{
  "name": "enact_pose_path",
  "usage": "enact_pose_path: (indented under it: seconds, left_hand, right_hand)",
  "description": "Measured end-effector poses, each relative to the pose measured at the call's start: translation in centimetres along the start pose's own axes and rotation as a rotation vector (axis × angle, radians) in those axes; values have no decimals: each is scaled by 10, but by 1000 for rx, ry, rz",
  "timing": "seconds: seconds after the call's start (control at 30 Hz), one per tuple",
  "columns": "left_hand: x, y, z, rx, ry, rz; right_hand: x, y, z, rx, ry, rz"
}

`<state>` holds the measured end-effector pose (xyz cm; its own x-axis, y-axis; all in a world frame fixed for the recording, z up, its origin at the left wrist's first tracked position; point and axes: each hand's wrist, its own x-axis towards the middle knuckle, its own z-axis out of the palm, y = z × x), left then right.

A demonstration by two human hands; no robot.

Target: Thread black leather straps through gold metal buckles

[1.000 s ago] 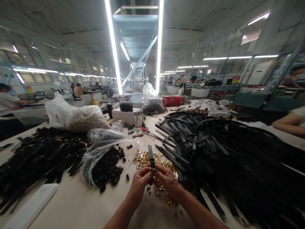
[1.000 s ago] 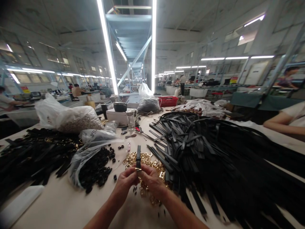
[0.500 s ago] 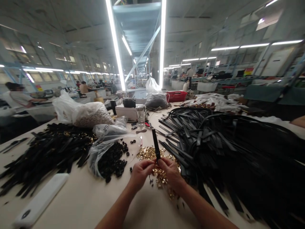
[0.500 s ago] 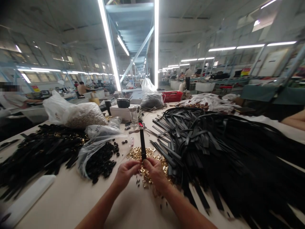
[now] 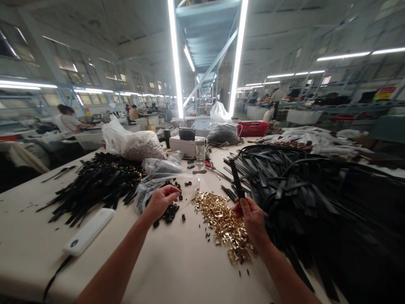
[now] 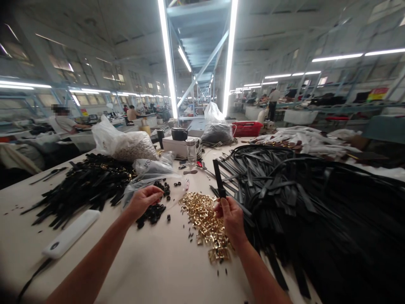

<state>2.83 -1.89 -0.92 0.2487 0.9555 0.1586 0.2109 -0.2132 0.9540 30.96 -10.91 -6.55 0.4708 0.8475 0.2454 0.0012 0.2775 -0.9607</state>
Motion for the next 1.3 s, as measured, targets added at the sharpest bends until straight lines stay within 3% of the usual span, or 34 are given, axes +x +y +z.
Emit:
enact_pose_path:
  seconds: [0.1, 0.27, 0.5, 0.6, 0.77, 0.9, 1.07, 1.3]
  left_hand:
    - [-9, -13, 0, 255, -183, 66]
    - [-21, -42, 14, 462, -303, 232]
    - [-13, -56, 28, 403, -231, 200]
    - [-10, -49, 42, 205, -203, 71]
    - [-11, -40, 82, -440, -51, -115]
    - [-9, -45, 93, -765, 22, -234]
    - [-9, -47, 91, -840, 18, -297]
    - [-14, -49, 102, -876, -46, -360]
  right_hand:
    - [-8, 1, 8, -7, -116, 15]
    - [-23, 8, 22, -75, -252, 0]
    - [-21, 18, 20, -139, -290, 3]
    - [-24, 20, 23, -128, -320, 22]
    - [-32, 16, 30, -128, -384, 71]
    - [-33, 18, 31, -140, -388, 75]
    - [-33, 25, 31, -149, -403, 65]
    - [-33, 22, 32, -141, -381, 83]
